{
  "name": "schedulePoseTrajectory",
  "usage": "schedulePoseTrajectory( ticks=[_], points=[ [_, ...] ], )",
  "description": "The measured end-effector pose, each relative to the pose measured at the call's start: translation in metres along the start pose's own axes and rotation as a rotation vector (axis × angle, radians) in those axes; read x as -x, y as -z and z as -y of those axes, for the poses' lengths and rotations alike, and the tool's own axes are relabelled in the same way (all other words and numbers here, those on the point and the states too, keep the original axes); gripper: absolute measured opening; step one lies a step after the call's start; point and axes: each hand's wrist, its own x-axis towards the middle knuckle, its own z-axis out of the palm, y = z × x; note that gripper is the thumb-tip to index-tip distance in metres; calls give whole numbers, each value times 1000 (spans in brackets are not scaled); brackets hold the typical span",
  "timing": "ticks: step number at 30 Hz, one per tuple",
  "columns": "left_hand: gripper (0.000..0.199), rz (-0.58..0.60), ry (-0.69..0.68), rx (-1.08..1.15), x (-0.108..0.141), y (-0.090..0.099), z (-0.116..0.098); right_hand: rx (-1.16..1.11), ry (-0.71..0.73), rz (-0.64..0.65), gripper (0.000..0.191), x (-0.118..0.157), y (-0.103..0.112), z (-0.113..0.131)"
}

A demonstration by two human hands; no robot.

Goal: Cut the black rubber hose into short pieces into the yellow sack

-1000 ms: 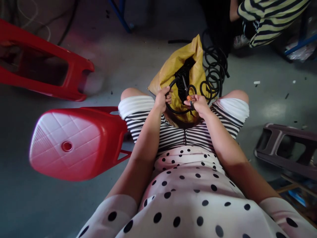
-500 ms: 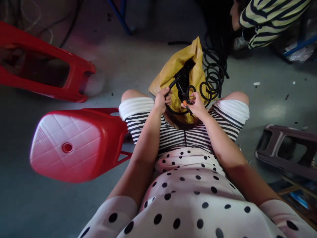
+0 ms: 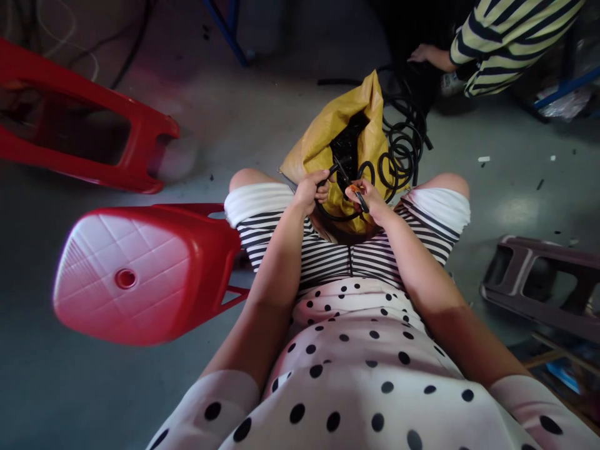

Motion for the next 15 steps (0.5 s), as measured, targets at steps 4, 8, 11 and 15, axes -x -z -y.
schedulePoseTrajectory(
  ticks=[4,8,11,15],
  points=[
    [29,-52,16,7,2,-3,-1,45,-16,-8,70,-1,2,-2],
    [32,-94,-19,23,2,-4,-3,44,-16,-14,73,-2,4,-4],
    [32,-95,-48,39,1,-3,-3,7,-21,-14,73,-3,5,-5],
    [31,-59,-30,36,1,-2,-2,-23,-23,-1,72,-4,6,-6]
  ],
)
